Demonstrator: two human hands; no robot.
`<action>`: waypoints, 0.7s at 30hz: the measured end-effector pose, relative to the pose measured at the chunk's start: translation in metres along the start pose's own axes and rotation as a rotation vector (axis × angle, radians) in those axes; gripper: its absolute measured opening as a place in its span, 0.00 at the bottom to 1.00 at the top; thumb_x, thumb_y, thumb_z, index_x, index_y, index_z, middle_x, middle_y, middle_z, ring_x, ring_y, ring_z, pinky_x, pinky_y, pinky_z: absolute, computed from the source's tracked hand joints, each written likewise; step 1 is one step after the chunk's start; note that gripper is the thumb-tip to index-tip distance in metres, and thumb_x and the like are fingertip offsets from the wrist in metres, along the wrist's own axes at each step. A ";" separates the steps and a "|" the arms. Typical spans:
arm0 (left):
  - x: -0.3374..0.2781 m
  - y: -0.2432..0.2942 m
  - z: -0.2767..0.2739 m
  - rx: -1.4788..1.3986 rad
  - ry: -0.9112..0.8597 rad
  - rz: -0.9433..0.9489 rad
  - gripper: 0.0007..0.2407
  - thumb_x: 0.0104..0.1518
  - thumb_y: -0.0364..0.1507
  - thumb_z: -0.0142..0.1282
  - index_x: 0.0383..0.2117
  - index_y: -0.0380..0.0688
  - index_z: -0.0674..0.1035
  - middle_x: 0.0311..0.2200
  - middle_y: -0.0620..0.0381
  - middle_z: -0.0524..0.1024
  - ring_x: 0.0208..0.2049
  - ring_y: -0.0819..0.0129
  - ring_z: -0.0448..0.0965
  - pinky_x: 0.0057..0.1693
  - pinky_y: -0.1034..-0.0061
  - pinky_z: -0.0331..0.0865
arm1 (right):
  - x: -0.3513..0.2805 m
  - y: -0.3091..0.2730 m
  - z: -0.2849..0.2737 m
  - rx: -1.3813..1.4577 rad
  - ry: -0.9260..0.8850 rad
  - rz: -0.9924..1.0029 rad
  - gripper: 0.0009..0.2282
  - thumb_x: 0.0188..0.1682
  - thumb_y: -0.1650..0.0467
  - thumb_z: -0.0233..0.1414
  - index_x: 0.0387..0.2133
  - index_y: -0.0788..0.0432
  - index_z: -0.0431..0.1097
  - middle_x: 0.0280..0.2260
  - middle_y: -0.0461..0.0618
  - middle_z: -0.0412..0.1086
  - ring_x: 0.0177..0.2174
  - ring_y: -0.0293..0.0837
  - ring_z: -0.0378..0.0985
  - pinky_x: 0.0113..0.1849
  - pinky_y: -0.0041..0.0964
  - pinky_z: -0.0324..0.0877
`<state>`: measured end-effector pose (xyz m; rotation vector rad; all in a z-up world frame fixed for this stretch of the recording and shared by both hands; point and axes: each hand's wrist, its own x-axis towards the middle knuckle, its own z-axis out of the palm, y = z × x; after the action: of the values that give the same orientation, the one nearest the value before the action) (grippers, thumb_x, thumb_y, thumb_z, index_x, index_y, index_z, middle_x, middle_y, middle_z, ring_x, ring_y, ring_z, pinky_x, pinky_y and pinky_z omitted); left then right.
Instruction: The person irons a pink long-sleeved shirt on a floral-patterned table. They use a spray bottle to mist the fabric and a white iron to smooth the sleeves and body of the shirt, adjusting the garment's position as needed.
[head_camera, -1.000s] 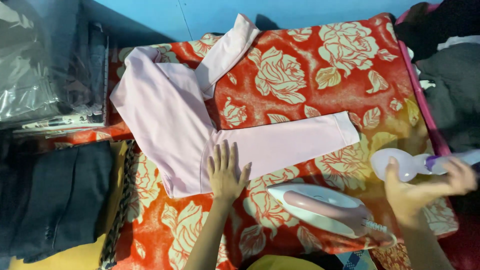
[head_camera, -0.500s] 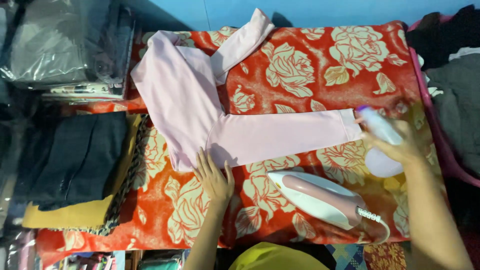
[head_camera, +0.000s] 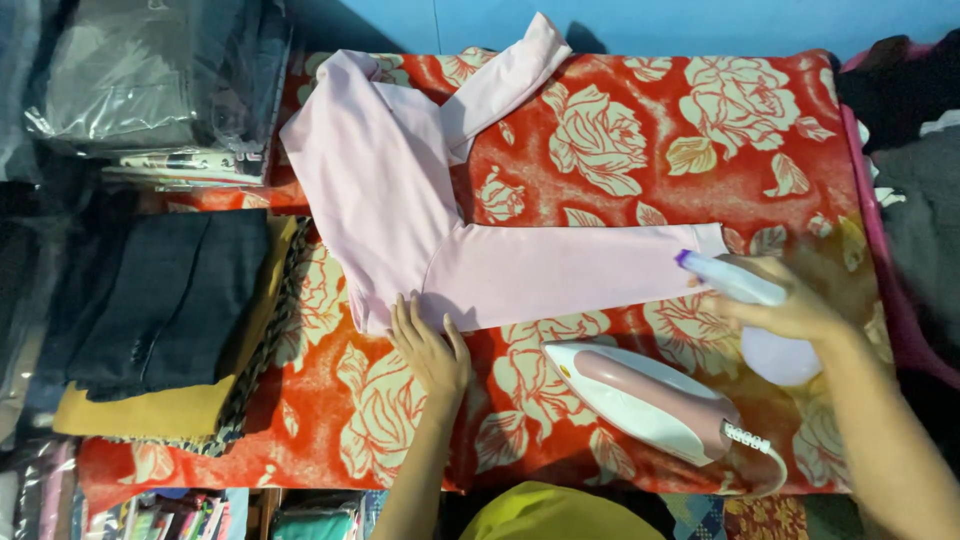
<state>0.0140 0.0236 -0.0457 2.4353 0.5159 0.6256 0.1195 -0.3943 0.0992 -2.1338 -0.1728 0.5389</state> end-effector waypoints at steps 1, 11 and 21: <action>0.000 0.000 0.002 -0.008 -0.008 0.004 0.24 0.65 0.38 0.39 0.64 0.36 0.63 0.67 0.40 0.59 0.69 0.43 0.54 0.70 0.42 0.44 | -0.010 0.019 -0.011 -0.002 0.008 0.008 0.12 0.41 0.74 0.63 0.40 0.56 0.81 0.18 0.46 0.75 0.15 0.37 0.72 0.19 0.32 0.72; -0.003 -0.006 0.016 0.210 -0.202 0.308 0.29 0.60 0.39 0.46 0.69 0.41 0.60 0.71 0.47 0.55 0.72 0.52 0.53 0.71 0.47 0.47 | -0.072 0.151 -0.053 0.170 0.905 0.071 0.17 0.51 0.77 0.59 0.52 0.51 0.69 0.43 0.45 0.70 0.31 0.38 0.74 0.36 0.32 0.73; 0.002 -0.001 0.015 0.208 -0.289 0.303 0.30 0.64 0.48 0.37 0.71 0.46 0.57 0.72 0.50 0.53 0.72 0.50 0.49 0.72 0.53 0.44 | -0.133 0.208 -0.015 0.135 1.117 0.340 0.32 0.53 0.66 0.68 0.61 0.65 0.53 0.50 0.64 0.66 0.40 0.44 0.74 0.31 0.35 0.73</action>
<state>0.0233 0.0188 -0.0566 2.7685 0.0971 0.3402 -0.0089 -0.5695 -0.0199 -2.0335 0.8260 -0.4911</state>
